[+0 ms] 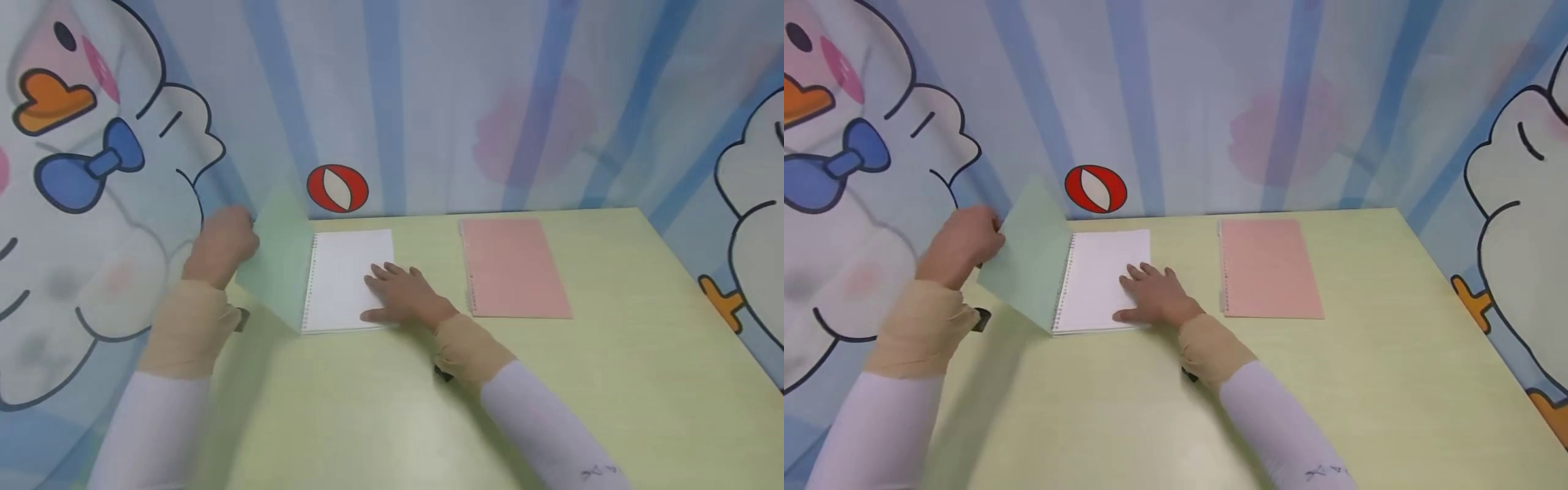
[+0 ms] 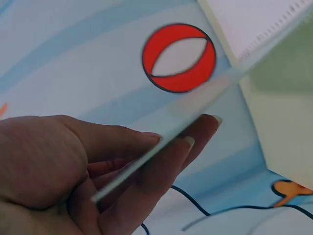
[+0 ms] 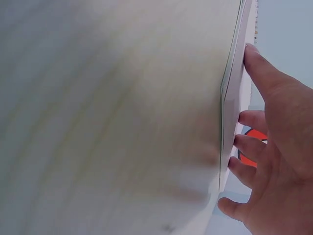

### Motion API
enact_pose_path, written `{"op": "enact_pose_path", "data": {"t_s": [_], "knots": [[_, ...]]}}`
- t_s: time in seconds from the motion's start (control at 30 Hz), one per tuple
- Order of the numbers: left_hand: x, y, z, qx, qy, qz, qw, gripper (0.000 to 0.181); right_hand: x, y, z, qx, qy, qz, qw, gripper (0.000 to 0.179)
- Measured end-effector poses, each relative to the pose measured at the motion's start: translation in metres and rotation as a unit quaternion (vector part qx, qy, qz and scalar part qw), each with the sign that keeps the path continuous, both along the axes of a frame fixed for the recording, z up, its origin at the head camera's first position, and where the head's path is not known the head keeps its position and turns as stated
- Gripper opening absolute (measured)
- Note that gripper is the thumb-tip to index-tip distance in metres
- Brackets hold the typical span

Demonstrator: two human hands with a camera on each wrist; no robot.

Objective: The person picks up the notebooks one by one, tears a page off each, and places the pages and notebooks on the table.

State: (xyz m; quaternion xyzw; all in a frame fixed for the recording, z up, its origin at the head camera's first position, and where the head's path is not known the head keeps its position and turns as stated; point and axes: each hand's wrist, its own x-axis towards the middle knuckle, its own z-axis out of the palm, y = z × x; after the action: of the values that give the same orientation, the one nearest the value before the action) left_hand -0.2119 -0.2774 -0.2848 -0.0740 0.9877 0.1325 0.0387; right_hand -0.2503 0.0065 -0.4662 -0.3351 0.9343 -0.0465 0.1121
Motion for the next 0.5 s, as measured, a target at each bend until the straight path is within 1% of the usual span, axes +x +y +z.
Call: {"op": "enact_pose_path", "data": {"t_s": [0.1,0.17,0.23,0.33,0.4,0.5], "knots": [[0.005,-0.024,-0.01,-0.004,0.024,-0.003,0.9997,0.012,0.004,0.003,0.002,-0.015,-0.008,-0.001,0.9999,0.089],[0.007,-0.039,-0.02,-0.004,0.036,-0.003,0.9993,0.011,0.006,0.004,0.002,-0.016,-0.006,-0.002,0.9998,0.088],[0.008,-0.054,-0.033,-0.015,0.044,-0.006,0.9989,0.011,0.008,0.005,0.003,-0.013,0.0,-0.005,0.9999,0.088],[0.008,-0.073,-0.057,-0.029,0.034,-0.004,0.999,0.012,0.008,0.006,0.004,-0.011,0.007,-0.008,0.9999,0.087],[0.007,-0.082,-0.074,-0.037,0.012,0.002,0.9992,0.015,0.009,0.007,0.004,-0.011,0.008,-0.009,0.9999,0.087],[0.008,-0.093,-0.101,-0.032,-0.013,0.006,0.9994,0.018,0.01,0.008,0.004,-0.013,0.008,-0.008,0.9999,0.087]]}}
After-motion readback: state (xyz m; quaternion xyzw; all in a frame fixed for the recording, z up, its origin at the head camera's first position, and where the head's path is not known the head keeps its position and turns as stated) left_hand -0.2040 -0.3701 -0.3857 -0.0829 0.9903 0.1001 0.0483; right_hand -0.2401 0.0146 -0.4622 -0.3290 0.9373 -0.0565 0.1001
